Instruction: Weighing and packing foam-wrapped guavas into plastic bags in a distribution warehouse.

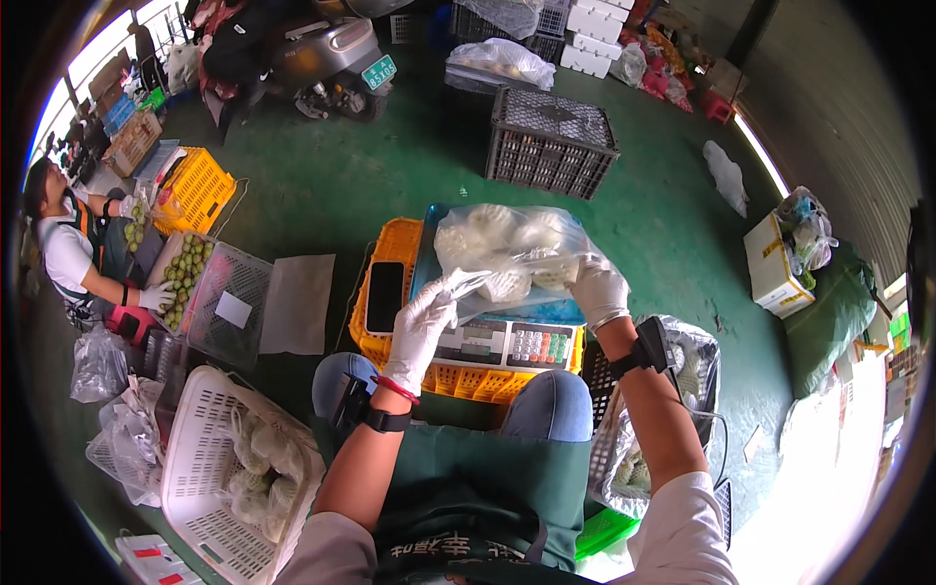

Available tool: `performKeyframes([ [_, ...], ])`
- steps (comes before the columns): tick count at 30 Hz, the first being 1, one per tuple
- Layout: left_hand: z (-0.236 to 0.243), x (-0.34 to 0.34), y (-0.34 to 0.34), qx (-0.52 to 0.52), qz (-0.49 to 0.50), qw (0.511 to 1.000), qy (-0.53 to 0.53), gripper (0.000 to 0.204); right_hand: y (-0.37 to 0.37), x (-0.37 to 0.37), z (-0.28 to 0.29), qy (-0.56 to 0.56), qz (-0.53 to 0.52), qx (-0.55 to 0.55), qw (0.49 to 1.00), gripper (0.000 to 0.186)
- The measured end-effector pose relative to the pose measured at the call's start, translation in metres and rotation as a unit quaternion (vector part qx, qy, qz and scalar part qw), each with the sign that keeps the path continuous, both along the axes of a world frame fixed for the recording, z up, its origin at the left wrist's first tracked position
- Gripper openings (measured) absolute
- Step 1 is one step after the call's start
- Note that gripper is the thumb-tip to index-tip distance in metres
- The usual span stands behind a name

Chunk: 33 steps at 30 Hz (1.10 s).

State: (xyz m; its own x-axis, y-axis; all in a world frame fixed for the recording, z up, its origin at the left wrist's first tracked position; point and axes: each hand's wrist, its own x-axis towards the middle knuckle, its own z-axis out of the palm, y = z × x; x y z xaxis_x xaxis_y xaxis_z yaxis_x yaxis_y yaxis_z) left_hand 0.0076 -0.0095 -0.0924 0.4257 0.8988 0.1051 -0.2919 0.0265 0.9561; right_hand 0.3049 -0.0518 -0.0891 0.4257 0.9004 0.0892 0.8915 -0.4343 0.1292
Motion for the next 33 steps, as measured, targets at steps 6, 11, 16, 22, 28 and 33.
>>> performKeyframes([
  [6, -0.008, -0.011, -0.006, -0.02, -0.078, 0.997, 0.013, 0.027, -0.024, -0.009, 0.0, -0.028, 0.083, 0.122, 0.989, 0.038],
  [11, 0.056, -0.078, -0.017, 0.167, 0.071, 0.943, 0.278, 0.026, -0.09, -0.06, 0.031, 0.346, 0.242, 0.163, 0.892, 0.026],
  [16, 0.111, -0.078, -0.022, 0.151, 0.088, 0.968, 0.182, 0.017, -0.123, -0.083, 0.025, 0.594, 0.139, 0.187, 0.77, 0.024],
  [22, 0.123, 0.042, -0.031, 0.408, -0.03, 0.801, 0.437, 0.027, -0.063, -0.161, -0.018, 0.469, 0.229, 0.342, 0.782, 0.046],
  [28, -0.013, 0.199, -0.016, 0.202, -0.27, 0.915, 0.222, 0.034, -0.054, -0.201, -0.162, 0.783, 0.176, 0.198, 0.563, 0.043],
  [33, 0.037, 0.183, 0.049, -0.133, -0.294, 0.945, -0.053, 0.017, -0.048, -0.128, -0.032, 0.819, 0.035, 0.238, 0.522, 0.027],
])
